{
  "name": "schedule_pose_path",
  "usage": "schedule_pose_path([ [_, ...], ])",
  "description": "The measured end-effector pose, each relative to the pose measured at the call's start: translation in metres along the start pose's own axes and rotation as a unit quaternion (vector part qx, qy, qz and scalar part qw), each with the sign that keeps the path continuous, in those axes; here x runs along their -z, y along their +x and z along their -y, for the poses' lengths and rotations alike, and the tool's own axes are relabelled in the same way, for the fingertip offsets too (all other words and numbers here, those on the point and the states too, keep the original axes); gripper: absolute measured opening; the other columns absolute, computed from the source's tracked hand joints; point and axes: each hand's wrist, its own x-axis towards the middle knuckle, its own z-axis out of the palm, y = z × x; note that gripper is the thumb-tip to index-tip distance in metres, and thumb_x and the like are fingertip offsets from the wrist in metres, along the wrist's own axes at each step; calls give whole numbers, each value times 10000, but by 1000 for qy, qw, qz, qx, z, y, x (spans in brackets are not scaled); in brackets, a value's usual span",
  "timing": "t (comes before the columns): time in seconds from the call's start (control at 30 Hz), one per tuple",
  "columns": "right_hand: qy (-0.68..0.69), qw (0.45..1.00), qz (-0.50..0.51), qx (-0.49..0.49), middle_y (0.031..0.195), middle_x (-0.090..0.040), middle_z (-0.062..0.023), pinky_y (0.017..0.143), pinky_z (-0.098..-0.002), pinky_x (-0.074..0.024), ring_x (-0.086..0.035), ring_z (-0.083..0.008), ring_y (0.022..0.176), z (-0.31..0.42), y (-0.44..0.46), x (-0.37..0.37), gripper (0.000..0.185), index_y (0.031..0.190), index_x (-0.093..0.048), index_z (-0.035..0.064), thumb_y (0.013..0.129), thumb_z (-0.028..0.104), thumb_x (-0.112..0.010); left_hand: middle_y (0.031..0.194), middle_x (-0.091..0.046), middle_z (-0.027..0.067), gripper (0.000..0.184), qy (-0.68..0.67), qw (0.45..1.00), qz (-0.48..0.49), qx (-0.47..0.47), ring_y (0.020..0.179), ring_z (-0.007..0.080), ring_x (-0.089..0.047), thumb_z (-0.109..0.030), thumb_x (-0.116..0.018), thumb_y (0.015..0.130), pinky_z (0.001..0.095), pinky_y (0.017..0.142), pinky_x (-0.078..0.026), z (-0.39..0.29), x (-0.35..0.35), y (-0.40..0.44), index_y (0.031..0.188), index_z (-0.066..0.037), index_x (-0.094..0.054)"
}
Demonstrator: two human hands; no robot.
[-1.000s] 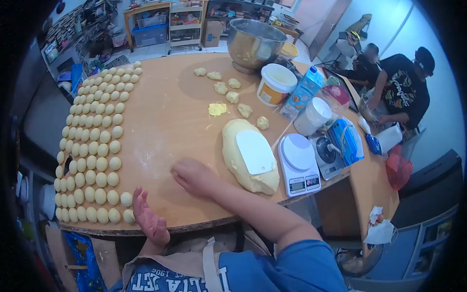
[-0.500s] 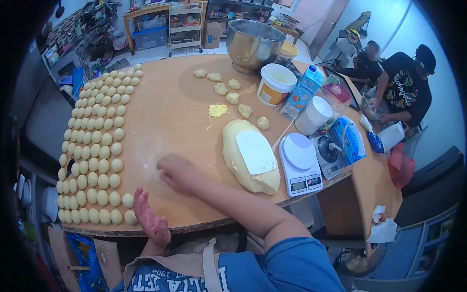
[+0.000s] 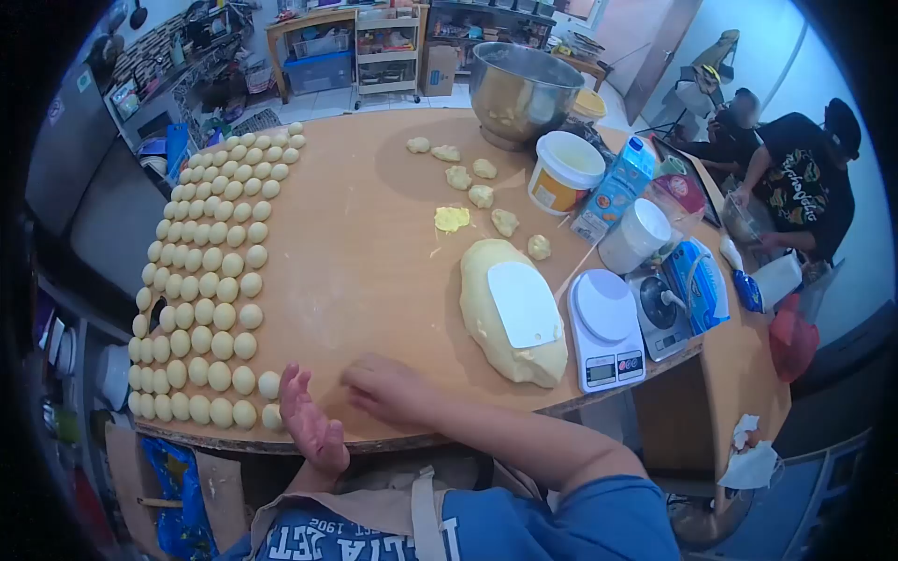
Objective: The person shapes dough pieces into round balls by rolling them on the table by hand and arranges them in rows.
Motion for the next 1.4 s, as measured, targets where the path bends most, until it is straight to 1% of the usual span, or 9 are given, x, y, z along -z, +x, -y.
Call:
schedule_pose_path([
  [0.2, -54, 996, -75, -11, 794, -572, -118, 685, -406, -477, -578, -320, 773, -32, 26, 23, 203, 882, -574, 55, 788, 162, -719, 1447, -296, 243, 660, -8, 1000, 7, -7, 1355, 367, -306, -232, -612, 857, 484, 1118, -243, -2, -2, 2, 1404, -10, -316],
  [0.33, -10, 1000, 6, -9, 790, -574, -120, 689, -409, -481, -582, -313, 778, -6, 21, -2, 219, 870, -579, 53, 784, 185, -731, 1444, -299, 245, 654, -13, 1000, -4, -2, 1355, 370, -306, -218, -617, 851, 490, 1119, -240, -2, -3, 1, 1397, -9, -324],
  [0.47, -47, 998, -31, 26, 815, -593, -124, 697, -397, -492, -592, -313, 789, -17, -12, 19, 201, 851, -589, 53, 783, 173, -734, 1440, -305, 248, 651, -21, 1000, 4, -1, 1358, 374, -302, -213, -624, 843, 494, 1123, -231, -2, -2, 3, 1390, -9, -334],
  [0.6, -65, 995, -65, -45, 824, -597, -126, 695, -395, -489, -589, -315, 795, -28, 24, 24, 222, 882, -592, 48, 778, 176, -740, 1434, -313, 252, 645, -4, 1000, 11, 3, 1359, 376, -300, -211, -631, 836, 496, 1122, -232, -2, -1, 0, 1381, -11, -348],
  [0.73, -22, 1000, -5, 2, 821, -598, -119, 699, -395, -490, -591, -317, 794, -3, 15, 4, 241, 892, -598, 55, 767, 191, -754, 1428, -322, 256, 640, -11, 1000, -3, 6, 1355, 377, -305, -212, -632, 832, 495, 1120, -235, -2, -2, 0, 1373, -9, -356],
  [1.17, -10, 1000, 1, 11, 850, -605, -113, 729, -400, -485, -597, -317, 825, -7, -9, 11, 287, 934, -607, 57, 762, 227, -761, 1420, -330, 266, 643, -27, 999, -14, 15, 1351, 382, -310, -206, -640, 825, 493, 1117, -239, -3, -2, 2, 1373, -16, -362],
  [1.27, -118, 993, -18, -17, 863, -594, -117, 746, -392, -480, -595, -315, 849, -31, -11, 28, 322, 959, -597, 62, 749, 230, -775, 1421, -328, 267, 646, -22, 1000, -2, 21, 1351, 383, -308, -207, -640, 827, 496, 1120, -230, -3, -2, 2, 1375, -17, -358],
  [1.37, -42, 996, 30, -77, 960, -620, -129, 859, -370, -473, -602, -283, 986, -14, 19, 32, 394, 1043, -610, 53, 763, 279, -771, 1460, -278, 262, 689, 2, 999, 31, -5, 1370, 357, -275, -223, -608, 834, 476, 1118, -211, -1, -2, 4, 1420, -27, -302],
  [1.4, 31, 997, -23, -71, 1009, -621, -131, 906, -371, -455, -591, -270, 1033, -15, 19, 33, 405, 1084, -605, 44, 783, 274, -751, 1460, -279, 262, 688, -1, 1000, 30, -2, 1371, 357, -274, -222, -607, 835, 475, 1118, -212, 0, -1, 3, 1419, -25, -303],
])
